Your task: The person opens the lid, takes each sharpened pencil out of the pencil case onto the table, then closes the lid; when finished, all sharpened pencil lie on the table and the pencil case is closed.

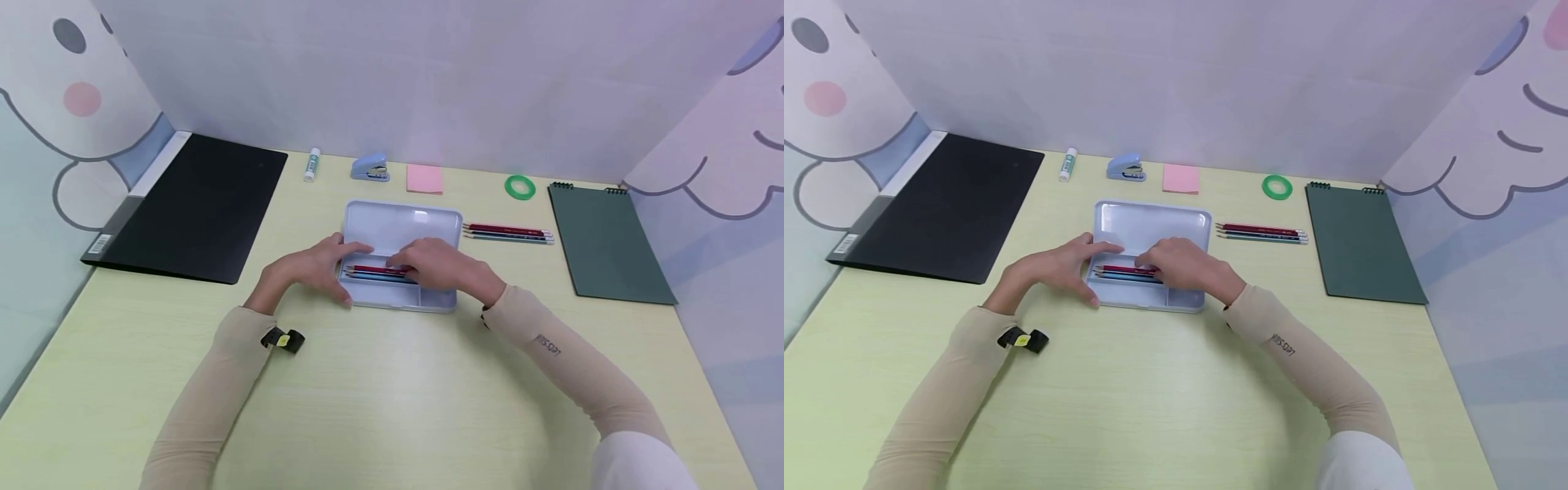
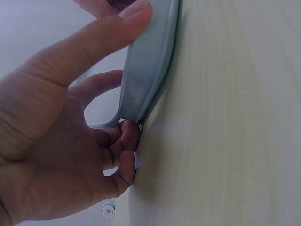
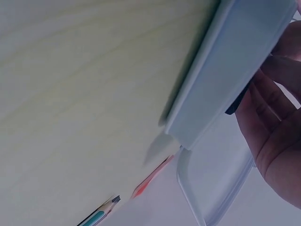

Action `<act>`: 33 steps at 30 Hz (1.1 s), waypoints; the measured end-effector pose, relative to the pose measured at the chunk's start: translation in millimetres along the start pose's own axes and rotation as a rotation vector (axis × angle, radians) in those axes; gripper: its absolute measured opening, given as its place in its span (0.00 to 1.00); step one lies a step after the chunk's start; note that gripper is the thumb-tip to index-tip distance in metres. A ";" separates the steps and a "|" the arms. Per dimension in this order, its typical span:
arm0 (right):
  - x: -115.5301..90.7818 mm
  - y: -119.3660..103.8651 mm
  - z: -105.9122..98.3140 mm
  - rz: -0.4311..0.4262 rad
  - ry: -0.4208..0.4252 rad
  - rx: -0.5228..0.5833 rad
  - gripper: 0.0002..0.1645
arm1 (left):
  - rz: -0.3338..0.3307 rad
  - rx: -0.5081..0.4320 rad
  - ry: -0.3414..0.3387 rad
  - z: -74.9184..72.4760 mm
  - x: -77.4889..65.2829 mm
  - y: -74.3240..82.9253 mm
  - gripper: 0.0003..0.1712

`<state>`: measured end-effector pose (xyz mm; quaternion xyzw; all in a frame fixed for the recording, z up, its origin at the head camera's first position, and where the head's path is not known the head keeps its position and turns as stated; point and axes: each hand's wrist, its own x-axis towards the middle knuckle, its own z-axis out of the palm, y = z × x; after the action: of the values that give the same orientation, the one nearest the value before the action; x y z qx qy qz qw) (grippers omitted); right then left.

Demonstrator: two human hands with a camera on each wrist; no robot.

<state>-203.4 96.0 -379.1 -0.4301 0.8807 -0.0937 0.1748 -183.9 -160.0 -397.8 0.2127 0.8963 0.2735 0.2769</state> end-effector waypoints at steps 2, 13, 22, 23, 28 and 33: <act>-1.2 -0.3 -1.0 -0.003 -0.004 -0.005 0.20 | -0.001 0.001 0.001 0.1 -0.1 0.1 0.58; -18.4 4.1 -12.7 -0.015 0.017 -0.045 0.20 | -0.011 0.003 0.002 0.8 0.8 0.4 0.58; -42.5 14.3 -20.2 0.037 0.063 -0.015 0.19 | -0.010 0.012 0.004 1.2 0.5 0.2 0.58; -45.7 15.8 -20.7 0.044 0.072 -0.013 0.19 | -0.009 0.011 0.005 1.1 0.4 0.2 0.58; -61.0 25.5 -22.2 0.056 0.107 -0.016 0.20 | -0.005 0.007 0.006 0.5 0.1 -0.6 0.58; -76.7 36.5 -24.4 0.057 0.149 0.010 0.21 | 0.000 0.008 0.004 0.3 -0.6 -1.1 0.58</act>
<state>-195.7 179.4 -350.8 -0.3958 0.9027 -0.1246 0.1136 -183.6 -161.0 -398.4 0.2133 0.8979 0.2705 0.2742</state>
